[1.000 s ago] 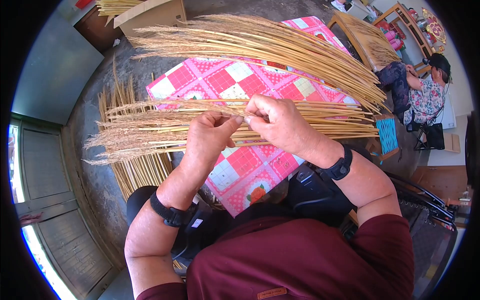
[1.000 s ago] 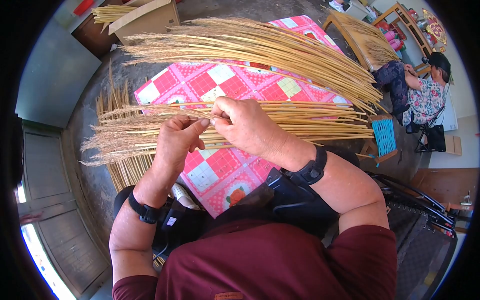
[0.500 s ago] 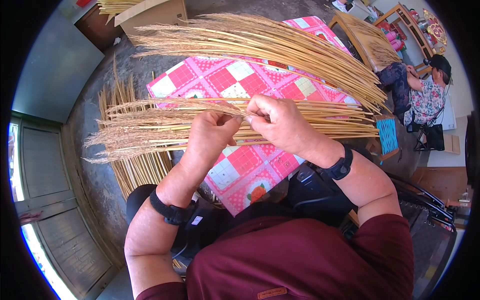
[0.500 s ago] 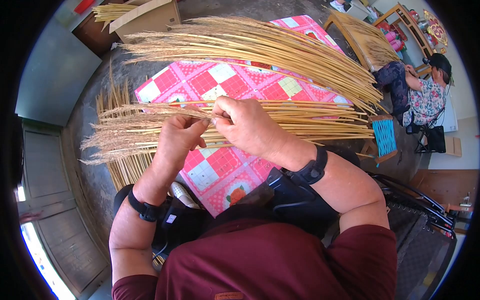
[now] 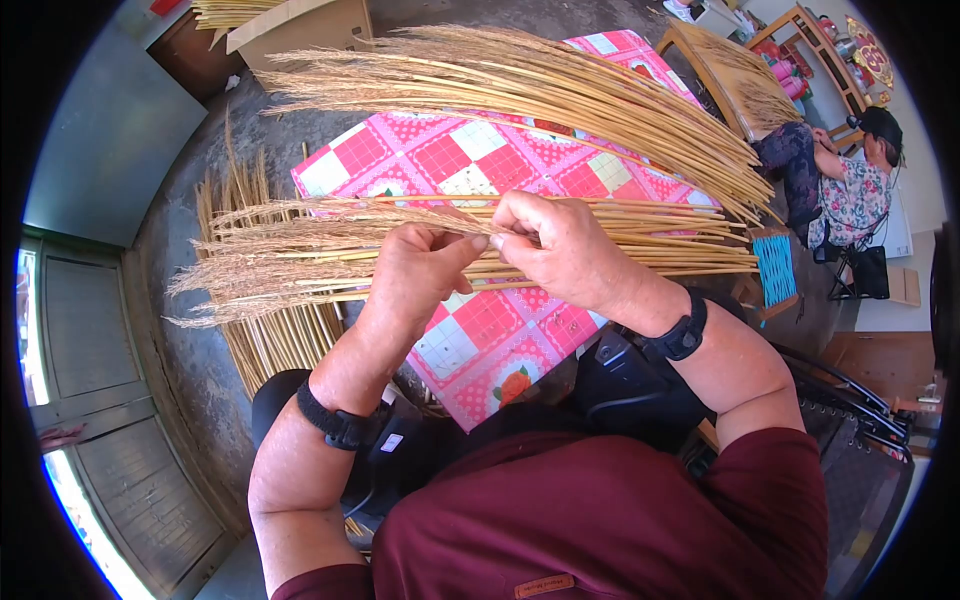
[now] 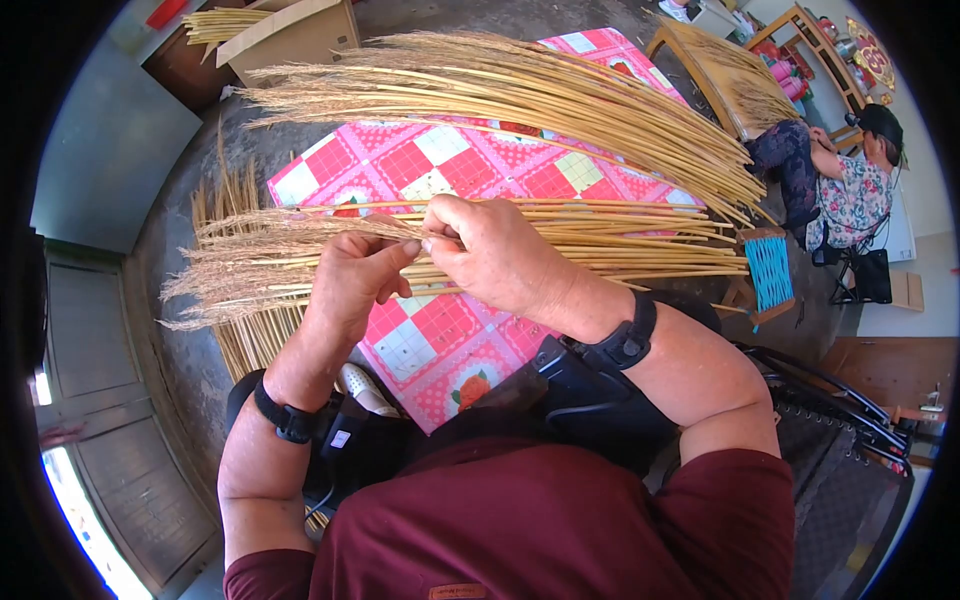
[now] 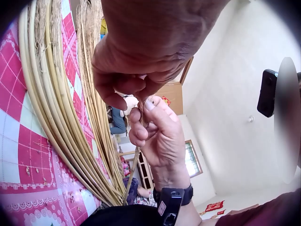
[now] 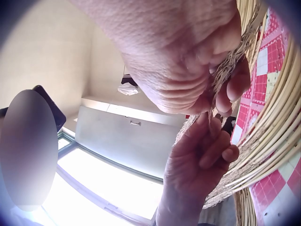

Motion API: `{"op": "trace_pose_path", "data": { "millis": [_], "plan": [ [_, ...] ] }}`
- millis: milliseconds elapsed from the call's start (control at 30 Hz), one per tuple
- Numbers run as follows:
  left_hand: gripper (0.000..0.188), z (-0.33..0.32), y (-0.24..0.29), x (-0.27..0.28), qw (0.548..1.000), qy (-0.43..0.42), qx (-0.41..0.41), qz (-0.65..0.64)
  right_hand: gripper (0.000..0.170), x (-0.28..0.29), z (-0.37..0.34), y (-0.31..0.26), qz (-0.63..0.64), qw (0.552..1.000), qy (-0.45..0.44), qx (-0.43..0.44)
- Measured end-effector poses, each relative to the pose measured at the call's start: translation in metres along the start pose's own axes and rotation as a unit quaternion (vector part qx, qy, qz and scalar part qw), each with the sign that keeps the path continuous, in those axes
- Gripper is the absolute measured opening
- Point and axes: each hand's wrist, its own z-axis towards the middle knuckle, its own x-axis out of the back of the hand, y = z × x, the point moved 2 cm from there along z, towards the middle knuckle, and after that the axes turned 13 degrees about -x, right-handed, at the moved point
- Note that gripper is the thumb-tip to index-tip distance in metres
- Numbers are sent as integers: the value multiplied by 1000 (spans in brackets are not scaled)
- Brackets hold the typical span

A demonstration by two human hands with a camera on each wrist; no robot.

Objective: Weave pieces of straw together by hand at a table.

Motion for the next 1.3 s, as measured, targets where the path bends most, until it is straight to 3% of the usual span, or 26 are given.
{"op": "trace_pose_path", "data": {
  "millis": [533,700,800,900,1033,1133,1300],
  "plan": [
    [12,-1,-3,-1,1000,12,-1,26,8,-1,1,2,7,1000,-5,-2],
    [8,3,-5,1,998,21,-36,42,8,-4,-1,-2,-6,999,7,40],
    [21,4,-4,2,998,28,-43,20,9,-2,-1,-6,13,1000,7,19],
    [22,4,-3,1,991,0,-98,-91,11,4,0,-3,39,999,27,-4],
    [20,1,2,1,986,13,-90,-140,12,10,1,-1,75,997,16,-15],
    [16,3,-5,7,984,36,-80,-158,10,10,-3,-5,132,988,-29,-72],
    [15,5,-3,6,983,48,-92,-152,8,12,0,-1,163,985,-18,-46]
  ]
}}
